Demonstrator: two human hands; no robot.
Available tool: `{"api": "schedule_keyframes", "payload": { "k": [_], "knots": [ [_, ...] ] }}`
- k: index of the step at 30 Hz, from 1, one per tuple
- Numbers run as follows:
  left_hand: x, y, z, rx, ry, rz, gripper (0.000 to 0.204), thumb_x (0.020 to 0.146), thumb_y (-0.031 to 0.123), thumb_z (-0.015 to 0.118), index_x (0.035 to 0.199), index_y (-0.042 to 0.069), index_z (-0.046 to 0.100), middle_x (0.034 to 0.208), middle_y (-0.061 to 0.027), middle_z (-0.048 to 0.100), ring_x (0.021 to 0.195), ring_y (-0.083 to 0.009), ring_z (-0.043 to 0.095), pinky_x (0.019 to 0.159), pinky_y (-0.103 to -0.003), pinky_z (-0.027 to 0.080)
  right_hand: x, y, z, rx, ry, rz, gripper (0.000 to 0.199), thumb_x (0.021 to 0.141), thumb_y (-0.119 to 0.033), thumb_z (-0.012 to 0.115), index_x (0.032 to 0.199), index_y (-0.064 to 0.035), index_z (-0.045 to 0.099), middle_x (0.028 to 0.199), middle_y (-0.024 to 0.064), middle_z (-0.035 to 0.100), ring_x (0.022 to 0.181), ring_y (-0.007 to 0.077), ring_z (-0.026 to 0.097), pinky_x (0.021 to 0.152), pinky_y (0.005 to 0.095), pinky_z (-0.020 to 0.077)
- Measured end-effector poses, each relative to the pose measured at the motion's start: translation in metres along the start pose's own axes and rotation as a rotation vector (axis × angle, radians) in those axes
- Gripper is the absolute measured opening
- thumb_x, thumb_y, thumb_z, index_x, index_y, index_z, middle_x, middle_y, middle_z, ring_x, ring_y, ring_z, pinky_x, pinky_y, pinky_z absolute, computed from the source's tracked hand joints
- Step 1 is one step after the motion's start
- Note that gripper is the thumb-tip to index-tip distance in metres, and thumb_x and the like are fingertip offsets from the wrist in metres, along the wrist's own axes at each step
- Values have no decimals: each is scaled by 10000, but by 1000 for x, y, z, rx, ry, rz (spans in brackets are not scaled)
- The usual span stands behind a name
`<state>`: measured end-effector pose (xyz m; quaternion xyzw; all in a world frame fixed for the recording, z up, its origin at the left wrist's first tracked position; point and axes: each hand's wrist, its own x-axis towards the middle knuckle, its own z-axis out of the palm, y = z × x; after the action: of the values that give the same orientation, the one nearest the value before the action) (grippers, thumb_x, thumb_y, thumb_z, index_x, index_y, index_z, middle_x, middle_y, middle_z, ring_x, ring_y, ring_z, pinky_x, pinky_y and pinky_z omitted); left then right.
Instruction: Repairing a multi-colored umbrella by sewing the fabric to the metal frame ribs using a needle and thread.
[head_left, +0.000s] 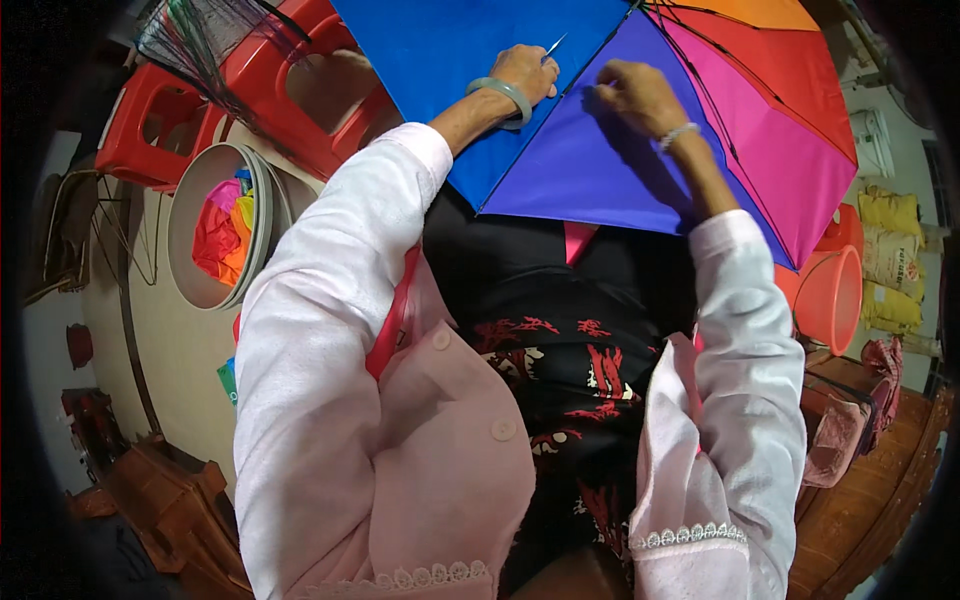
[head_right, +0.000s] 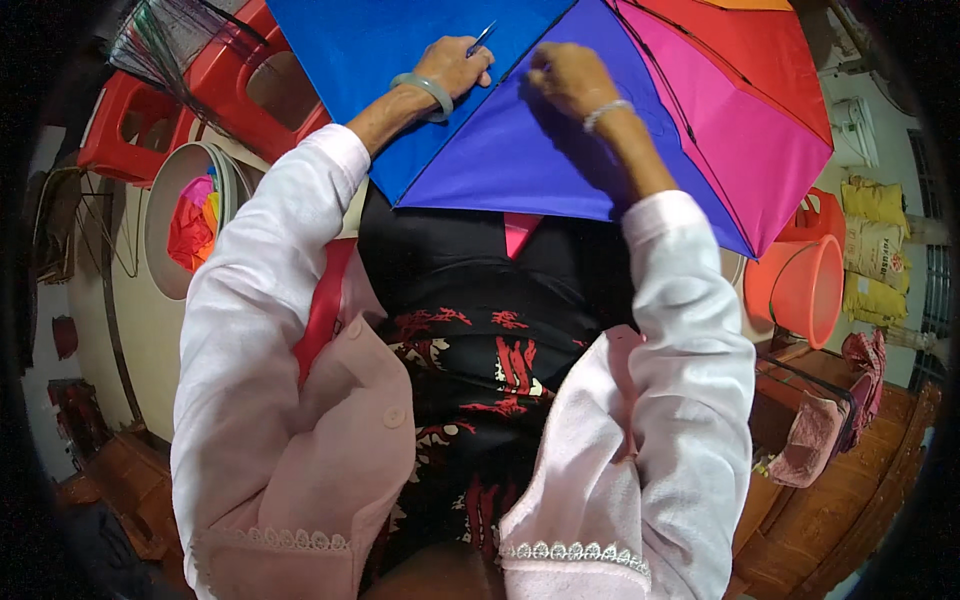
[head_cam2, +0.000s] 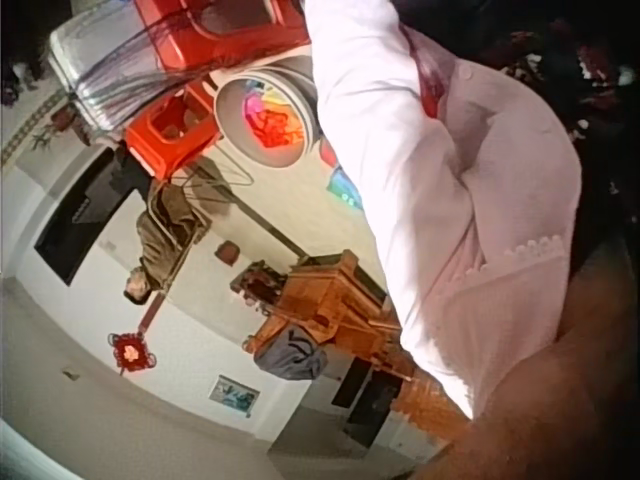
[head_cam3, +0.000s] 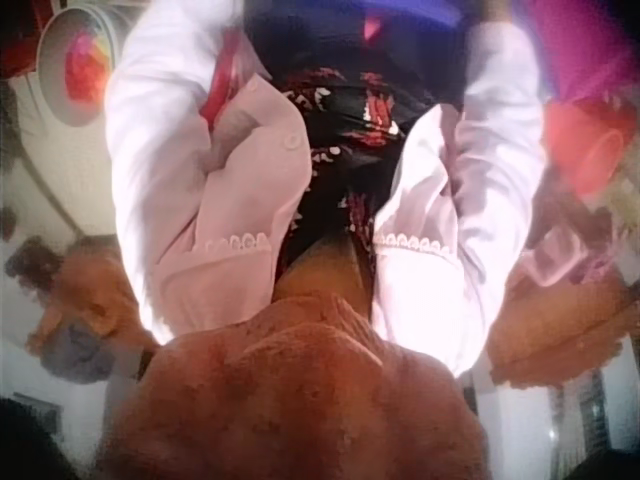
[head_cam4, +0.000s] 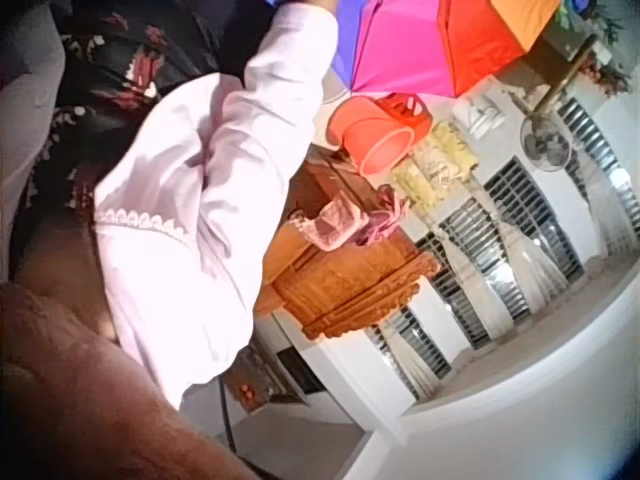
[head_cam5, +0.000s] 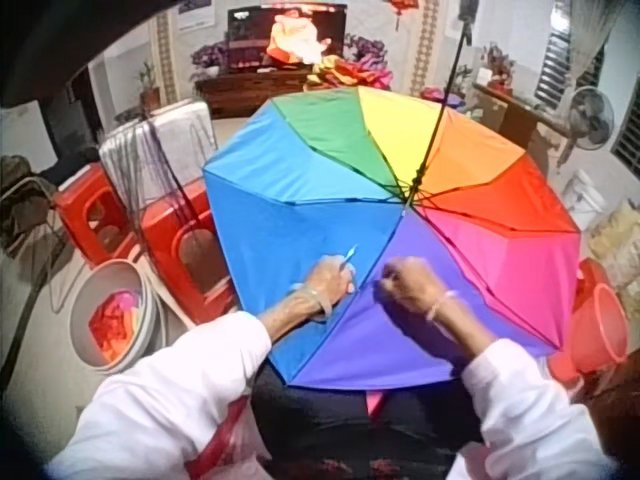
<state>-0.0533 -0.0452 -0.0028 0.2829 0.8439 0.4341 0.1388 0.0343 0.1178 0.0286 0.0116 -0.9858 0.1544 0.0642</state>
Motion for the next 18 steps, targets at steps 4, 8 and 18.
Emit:
{"api": "schedule_keyframes", "payload": {
  "k": [4, 8, 18],
  "knots": [
    [-2, 18, 0, 25, -2, 46, 253, 788, 255, 481, 791, 37, 609, 647, -52, 624, 595, -185, 570, 597, -319, 437, -2, -20, 21, -25, -2, 118, 172, 724, -173, 579, 813, -28, 604, 790, 159, 615, 743, 312, 594, 674, 375, 464],
    [2, 21, 0, 43, -1, 56, 247, 783, 248, 483, 775, 31, 603, 630, -57, 618, 584, -198, 570, 588, -327, 438, -3, -27, 31, 4, 127, 309, 164, 716, -169, 577, 810, -41, 615, 790, 162, 616, 743, 316, 591, 670, 385, 461],
    [5, 22, -5, 91, -27, 87, 235, 778, 236, 493, 773, 25, 595, 625, -69, 614, 579, -214, 577, 578, -347, 440, -5, -20, 37, 173, 246, 230, 128, 728, -161, 544, 742, -41, 585, 701, 126, 605, 663, 293, 579, 614, 368, 452]
  ]
}}
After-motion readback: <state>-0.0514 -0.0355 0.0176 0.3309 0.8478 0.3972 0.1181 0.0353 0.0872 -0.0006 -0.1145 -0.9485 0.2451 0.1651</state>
